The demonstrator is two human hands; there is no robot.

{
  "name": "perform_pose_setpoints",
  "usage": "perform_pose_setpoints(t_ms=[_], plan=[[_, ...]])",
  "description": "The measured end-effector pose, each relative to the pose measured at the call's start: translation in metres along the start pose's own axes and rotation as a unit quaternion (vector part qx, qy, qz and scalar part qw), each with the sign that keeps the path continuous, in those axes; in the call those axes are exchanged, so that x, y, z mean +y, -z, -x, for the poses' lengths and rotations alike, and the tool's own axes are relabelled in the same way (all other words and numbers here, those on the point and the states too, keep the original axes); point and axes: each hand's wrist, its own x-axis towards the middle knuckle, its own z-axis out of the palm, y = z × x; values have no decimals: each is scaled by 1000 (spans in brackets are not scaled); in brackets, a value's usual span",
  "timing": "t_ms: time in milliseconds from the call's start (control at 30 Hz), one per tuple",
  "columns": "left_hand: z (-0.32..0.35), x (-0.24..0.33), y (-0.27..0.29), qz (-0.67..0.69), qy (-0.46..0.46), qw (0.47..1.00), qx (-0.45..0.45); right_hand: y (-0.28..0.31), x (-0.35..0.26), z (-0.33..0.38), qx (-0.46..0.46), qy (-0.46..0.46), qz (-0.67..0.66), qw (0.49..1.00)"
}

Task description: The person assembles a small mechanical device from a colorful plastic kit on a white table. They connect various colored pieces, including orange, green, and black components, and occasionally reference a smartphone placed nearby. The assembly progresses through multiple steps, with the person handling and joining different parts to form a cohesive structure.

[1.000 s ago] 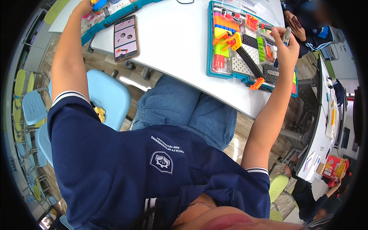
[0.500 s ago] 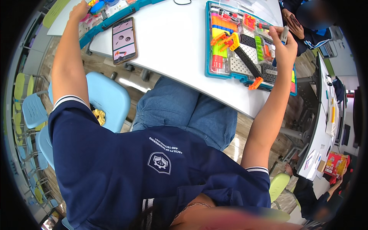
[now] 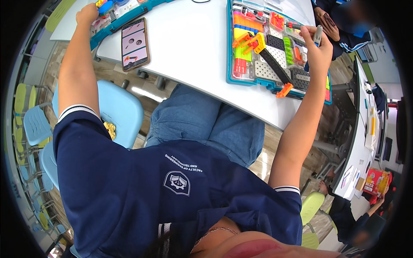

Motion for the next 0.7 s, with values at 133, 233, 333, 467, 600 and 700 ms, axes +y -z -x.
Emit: perform_pose_setpoints(t_ms=[133,233,333,467,600,700], plan=[[-5,-1,6,23,60,998,-8,-1,1,-1,0,12,-4,1000],[-13,-1,27,79,77,993,50,0,2,-1,1,20,2,1000],[-22,16,77,255,3,957,137,-1,3,-1,10,38,4,999],[6,91,153,366,-75,907,196,-4,5,-3,37,40,4,998],[53,166,224,585,-161,782,143,-2,8,-4,62,22,6,998],[84,227,248,679,-212,701,53,-2,10,-4,45,21,-102,994]])
